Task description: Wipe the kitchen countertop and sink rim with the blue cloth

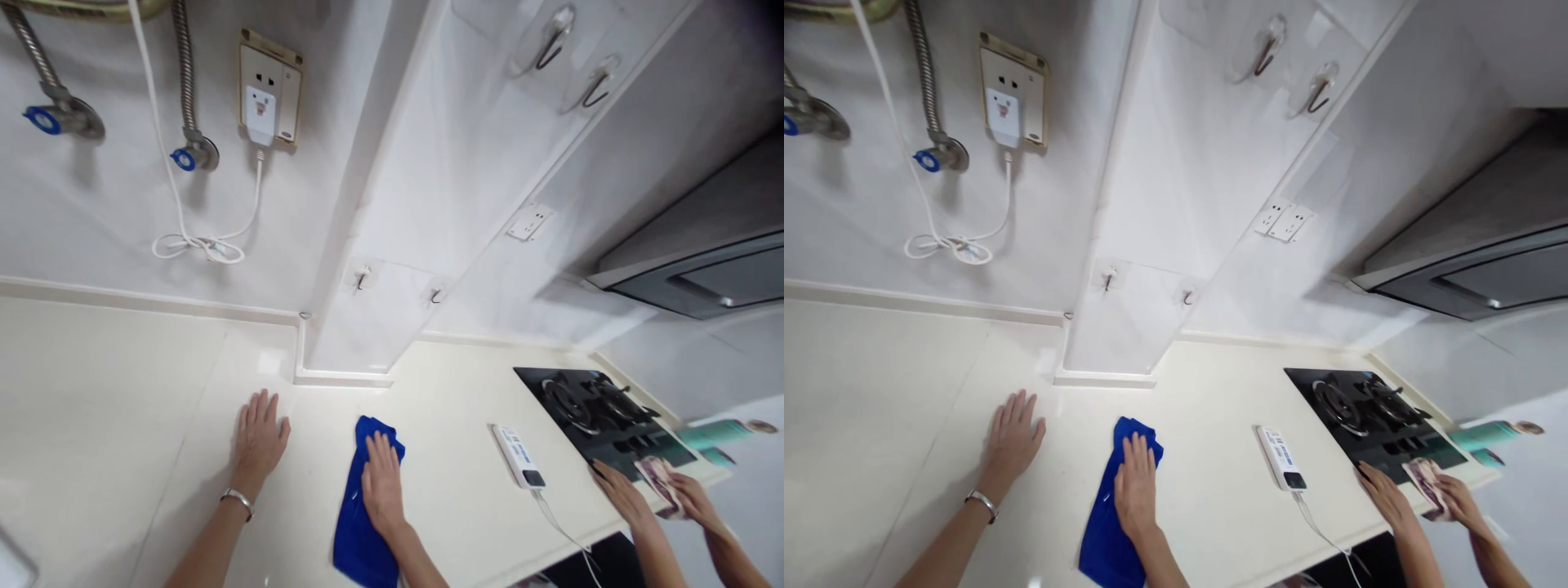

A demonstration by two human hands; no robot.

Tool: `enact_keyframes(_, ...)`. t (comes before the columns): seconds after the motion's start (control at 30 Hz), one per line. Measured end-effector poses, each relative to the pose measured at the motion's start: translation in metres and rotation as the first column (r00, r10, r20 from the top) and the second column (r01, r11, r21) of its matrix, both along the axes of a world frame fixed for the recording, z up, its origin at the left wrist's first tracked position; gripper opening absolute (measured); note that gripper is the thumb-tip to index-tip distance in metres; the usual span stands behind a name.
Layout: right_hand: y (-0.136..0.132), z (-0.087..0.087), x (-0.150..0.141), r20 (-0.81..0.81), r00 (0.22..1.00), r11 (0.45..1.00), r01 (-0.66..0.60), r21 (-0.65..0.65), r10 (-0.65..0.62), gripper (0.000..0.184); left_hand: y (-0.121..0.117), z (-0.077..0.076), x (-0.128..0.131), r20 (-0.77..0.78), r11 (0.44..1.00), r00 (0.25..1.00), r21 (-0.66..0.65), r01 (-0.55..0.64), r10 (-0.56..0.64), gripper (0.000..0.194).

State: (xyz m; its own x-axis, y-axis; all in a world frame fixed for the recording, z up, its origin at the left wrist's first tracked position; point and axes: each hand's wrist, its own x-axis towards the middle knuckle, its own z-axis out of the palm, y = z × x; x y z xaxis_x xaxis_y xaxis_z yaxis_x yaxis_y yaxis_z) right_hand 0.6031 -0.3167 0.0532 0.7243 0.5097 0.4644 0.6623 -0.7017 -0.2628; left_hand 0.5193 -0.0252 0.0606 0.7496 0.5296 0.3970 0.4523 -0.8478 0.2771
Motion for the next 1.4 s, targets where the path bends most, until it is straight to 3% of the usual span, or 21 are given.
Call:
enact_keyframes(0.1, 0.009, -0.020, 0.010, 0.030, 0.999, 0.993, -0.031, -0.110, 0.034, 0.054, 0.001, -0.002, 0.000, -0.002, 1.000, 1.000, 0.024, 0.004, -0.004, 0.059)
enact_keyframes(0.2, 0.003, -0.028, 0.044, 0.046, 0.999, 0.995, 0.019, -0.096, -0.015, 0.057, 0.001, -0.004, -0.001, 0.002, 0.999, 1.000, 0.053, 0.001, -0.001, 0.059)
enact_keyframes(0.37, 0.003, -0.023, 0.096, 0.018, 0.973, 0.959, 0.230, -0.168, -0.230, 0.059, 0.001, -0.007, 0.000, 0.017, 0.997, 1.000, 0.071, -0.012, 0.011, 0.059)
enact_keyframes(0.5, 0.038, -0.009, 0.091, -0.049, 0.960, 0.930, 0.252, -0.266, -0.274, 0.058, -0.001, -0.008, -0.001, 0.024, 0.998, 1.000, 0.068, -0.009, 0.007, 0.059)
enact_keyframes(0.73, 0.140, 0.009, 0.031, -0.126, 0.986, 0.975, -0.129, -0.180, 0.107, 0.058, -0.002, -0.013, -0.001, 0.041, 0.997, 0.999, 0.071, -0.005, 0.002, 0.058)
enact_keyframes(0.87, 0.180, 0.015, 0.009, -0.160, 0.900, 0.895, -0.427, -0.129, 0.406, 0.055, 0.002, -0.018, -0.002, 0.009, 1.000, 1.000, 0.000, 0.008, -0.008, 0.061)
enact_keyframes(0.93, 0.189, 0.017, 0.007, -0.161, 0.866, 0.865, -0.491, -0.103, 0.472, 0.052, 0.005, -0.018, -0.003, 0.004, 1.000, 1.000, -0.005, 0.006, -0.006, 0.061)
enact_keyframes(1.03, 0.187, 0.018, 0.007, -0.109, 0.866, 0.868, -0.495, -0.043, 0.489, 0.051, 0.007, -0.015, -0.003, 0.011, 1.000, 1.000, -0.002, -0.004, 0.004, 0.061)
enact_keyframes(1.13, 0.166, 0.011, -0.002, -0.021, 0.889, 0.888, -0.456, 0.064, 0.458, 0.054, 0.007, -0.011, -0.002, 0.029, 1.000, 0.999, -0.013, -0.015, 0.016, 0.057)
enact_keyframes(1.27, 0.114, -0.023, -0.032, -0.005, 0.973, 0.943, -0.221, 0.248, 0.229, 0.062, 0.007, -0.007, -0.002, 0.068, 0.998, 0.997, -0.058, -0.027, 0.030, 0.055)
enact_keyframes(1.33, 0.086, -0.044, -0.048, 0.009, 0.989, 0.955, -0.142, 0.261, 0.144, 0.065, 0.007, -0.005, -0.003, 0.088, 0.996, 0.996, -0.087, -0.015, 0.022, 0.053)
enact_keyframes(1.4, 0.065, -0.060, -0.060, 0.035, 0.990, 0.964, -0.143, 0.224, 0.139, 0.061, 0.007, -0.004, -0.004, 0.109, 0.993, 0.994, -0.116, 0.001, 0.012, 0.052)
